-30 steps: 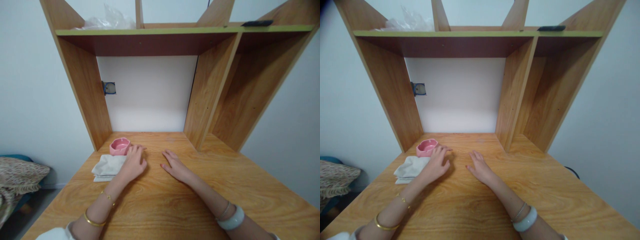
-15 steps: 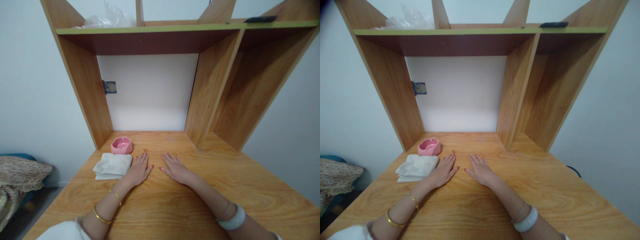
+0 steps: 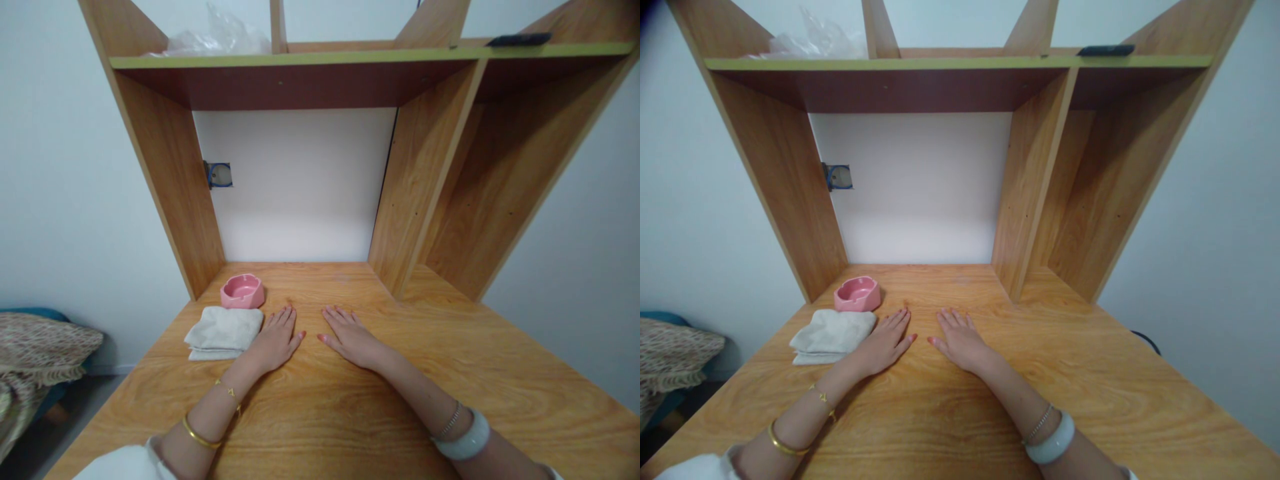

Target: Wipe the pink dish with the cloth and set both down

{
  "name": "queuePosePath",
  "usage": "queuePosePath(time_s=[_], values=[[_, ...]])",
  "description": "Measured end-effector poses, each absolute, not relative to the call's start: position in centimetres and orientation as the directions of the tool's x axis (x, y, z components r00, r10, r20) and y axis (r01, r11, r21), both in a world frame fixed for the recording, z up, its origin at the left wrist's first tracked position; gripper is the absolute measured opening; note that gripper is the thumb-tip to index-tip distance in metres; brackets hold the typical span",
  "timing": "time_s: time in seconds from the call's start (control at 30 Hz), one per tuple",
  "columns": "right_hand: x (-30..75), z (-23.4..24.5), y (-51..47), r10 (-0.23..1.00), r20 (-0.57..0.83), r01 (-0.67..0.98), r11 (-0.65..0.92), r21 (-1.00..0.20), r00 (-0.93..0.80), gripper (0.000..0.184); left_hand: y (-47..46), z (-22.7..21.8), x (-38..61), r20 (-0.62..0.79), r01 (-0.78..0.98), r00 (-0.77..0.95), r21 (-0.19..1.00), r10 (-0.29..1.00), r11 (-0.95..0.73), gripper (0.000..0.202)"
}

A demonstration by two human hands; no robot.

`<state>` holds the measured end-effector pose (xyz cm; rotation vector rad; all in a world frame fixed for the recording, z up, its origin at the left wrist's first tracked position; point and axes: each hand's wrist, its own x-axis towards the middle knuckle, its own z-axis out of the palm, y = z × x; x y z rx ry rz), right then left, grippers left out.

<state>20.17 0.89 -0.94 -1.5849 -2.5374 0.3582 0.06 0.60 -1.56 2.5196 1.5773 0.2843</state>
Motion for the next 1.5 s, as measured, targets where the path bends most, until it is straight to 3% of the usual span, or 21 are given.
queuePosePath(time_s=[0.57, 1.5], values=[[20.1, -0.69, 0.91, 0.896, -0.056, 0.88, 0.42, -0.221, -0.441, 0.073, 0.47, -1.2, 0.29, 0.037, 0.899, 0.422, 0.117, 0.906, -0.423, 0.061], [20.13, -0.68, 0.86, 0.897, -0.045, 0.88, 0.422, -0.217, -0.441, 0.073, 0.43, -1.23, 0.27, 0.037, 0.899, 0.42, 0.121, 0.907, -0.421, 0.061]])
